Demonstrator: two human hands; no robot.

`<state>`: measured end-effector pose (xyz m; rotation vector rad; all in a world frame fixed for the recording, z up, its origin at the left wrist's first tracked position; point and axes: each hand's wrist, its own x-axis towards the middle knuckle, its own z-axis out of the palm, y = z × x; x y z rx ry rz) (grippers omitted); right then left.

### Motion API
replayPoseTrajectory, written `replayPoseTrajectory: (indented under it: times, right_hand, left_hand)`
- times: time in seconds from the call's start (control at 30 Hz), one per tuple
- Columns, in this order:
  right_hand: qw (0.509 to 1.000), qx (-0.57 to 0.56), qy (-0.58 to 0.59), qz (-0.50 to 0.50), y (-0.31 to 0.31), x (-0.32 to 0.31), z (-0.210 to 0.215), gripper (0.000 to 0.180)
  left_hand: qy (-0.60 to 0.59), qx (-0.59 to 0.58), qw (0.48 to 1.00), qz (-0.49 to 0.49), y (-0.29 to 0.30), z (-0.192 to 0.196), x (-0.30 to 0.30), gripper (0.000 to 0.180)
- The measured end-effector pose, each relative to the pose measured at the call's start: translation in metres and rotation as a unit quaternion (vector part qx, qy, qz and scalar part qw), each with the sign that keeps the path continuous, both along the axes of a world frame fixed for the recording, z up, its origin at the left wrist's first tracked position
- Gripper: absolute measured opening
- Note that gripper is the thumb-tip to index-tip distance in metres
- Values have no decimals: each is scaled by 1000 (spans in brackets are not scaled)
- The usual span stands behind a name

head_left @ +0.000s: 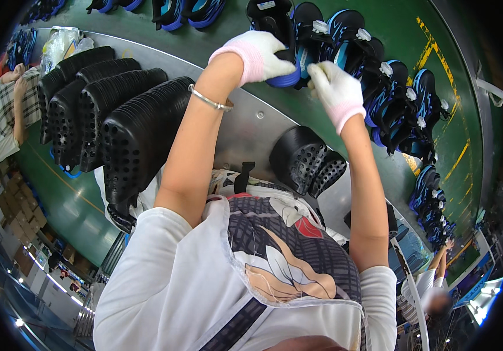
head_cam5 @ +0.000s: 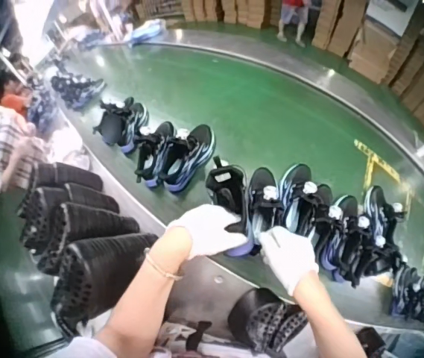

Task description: The person attaches black shoe soles to blue and black sneakers on a factory assembly line. They pick up a sole, align it with a shoe, and press it into place, repeating this process for multiple pairs. Later, they retrieve additional soles from a large white sack.

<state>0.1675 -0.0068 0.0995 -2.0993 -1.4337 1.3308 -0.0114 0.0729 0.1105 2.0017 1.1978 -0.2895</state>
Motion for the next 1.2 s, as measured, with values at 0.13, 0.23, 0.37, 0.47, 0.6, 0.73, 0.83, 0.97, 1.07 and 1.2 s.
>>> replayPoseTrajectory:
  times: [0.13, 0.23, 0.37, 0.47, 0.6, 0.73, 0.83, 0.97, 1.07, 1.2]
  right_hand:
    - [998, 1, 64, -17, -18, -3, -6, 31]
    - [999, 9, 38, 7, -18, -9, -1, 31]
    - [997, 54, -15, 59, -15, -16, -14, 30]
    - [995, 48, -43, 78, -19, -17, -28, 29]
    - [994, 0, -55, 99, -29, -14, -34, 30]
    - [988, 0, -59, 146, -36, -22, -35, 30]
    - [985, -9, -63, 161, -42, -23, -33, 29]
    - [986, -22, -70, 152, -54, -15, -44, 28]
    - [985, -45, -71, 152, -61, -11, -53, 28]
    - [983, -52, -67, 163, -62, -13, -56, 28]
  left_hand:
    - [-12, 43, 999, -28, -20, 15, -1, 45]
    - [46, 77, 996, -22, -39, -1, -4, 38]
    - [63, 152, 986, 39, -61, -67, -10, 31]
    - [-65, 150, 981, 102, -69, -72, -24, 28]
    - [-216, 204, 887, 353, -23, -58, -35, 24]
    - [-269, 160, 864, 394, 57, -91, -47, 20]
    - [-217, 211, 882, 361, 105, -122, -50, 25]
    - [-231, 85, 912, 328, 113, -111, -34, 51]
    - [-105, -133, 961, 218, 141, -95, -16, 54]
    - [-83, -167, 965, 183, 162, -117, -11, 50]
